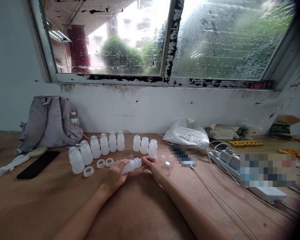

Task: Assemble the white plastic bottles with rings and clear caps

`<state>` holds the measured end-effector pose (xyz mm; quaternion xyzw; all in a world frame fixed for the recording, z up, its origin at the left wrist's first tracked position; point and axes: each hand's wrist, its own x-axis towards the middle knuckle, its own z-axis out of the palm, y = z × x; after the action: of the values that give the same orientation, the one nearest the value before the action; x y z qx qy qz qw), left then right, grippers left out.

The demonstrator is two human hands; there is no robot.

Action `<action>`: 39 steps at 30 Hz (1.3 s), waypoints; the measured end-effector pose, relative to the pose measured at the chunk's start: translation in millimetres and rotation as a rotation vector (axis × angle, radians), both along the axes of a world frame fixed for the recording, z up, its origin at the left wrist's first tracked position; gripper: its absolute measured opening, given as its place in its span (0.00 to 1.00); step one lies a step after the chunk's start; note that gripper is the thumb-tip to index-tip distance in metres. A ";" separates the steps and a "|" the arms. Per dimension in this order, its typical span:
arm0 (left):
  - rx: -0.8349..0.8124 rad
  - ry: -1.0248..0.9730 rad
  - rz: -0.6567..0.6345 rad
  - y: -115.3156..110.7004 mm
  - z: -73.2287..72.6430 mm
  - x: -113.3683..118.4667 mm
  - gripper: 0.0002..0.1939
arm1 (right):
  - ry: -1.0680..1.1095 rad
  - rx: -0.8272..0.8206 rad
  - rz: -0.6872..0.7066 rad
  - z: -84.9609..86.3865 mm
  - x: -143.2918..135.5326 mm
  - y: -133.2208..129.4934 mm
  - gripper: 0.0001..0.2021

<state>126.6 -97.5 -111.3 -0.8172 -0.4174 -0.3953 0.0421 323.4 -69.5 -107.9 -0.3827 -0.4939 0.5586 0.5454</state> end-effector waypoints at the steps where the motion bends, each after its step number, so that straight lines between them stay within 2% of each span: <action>1: 0.000 0.004 0.000 -0.3 0.3 -0.2 0.19 | -0.009 0.001 -0.002 -0.4 0.1 0.1 0.14; 10: -0.004 -0.004 -0.015 0.2 -2.2 0.0 0.19 | -0.208 0.084 -0.036 -2.7 0.1 2.5 0.17; 17: -0.041 -0.001 -0.026 -1.0 0.1 -0.2 0.21 | -0.218 0.106 -0.057 0.2 -3.8 -1.1 0.17; 33: -0.142 -0.032 -0.041 -2.3 3.1 -0.8 0.23 | -0.236 0.189 -0.065 -6.5 -1.0 3.0 0.15; 39: -0.183 -0.101 -0.038 1.4 1.1 -4.5 0.25 | -0.188 0.210 -0.080 -6.5 2.2 7.1 0.15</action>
<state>122.1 -96.1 -110.2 -0.8043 -0.4378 -0.3970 -0.0616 325.6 -62.4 -114.4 -0.3937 -0.5829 0.4433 0.5556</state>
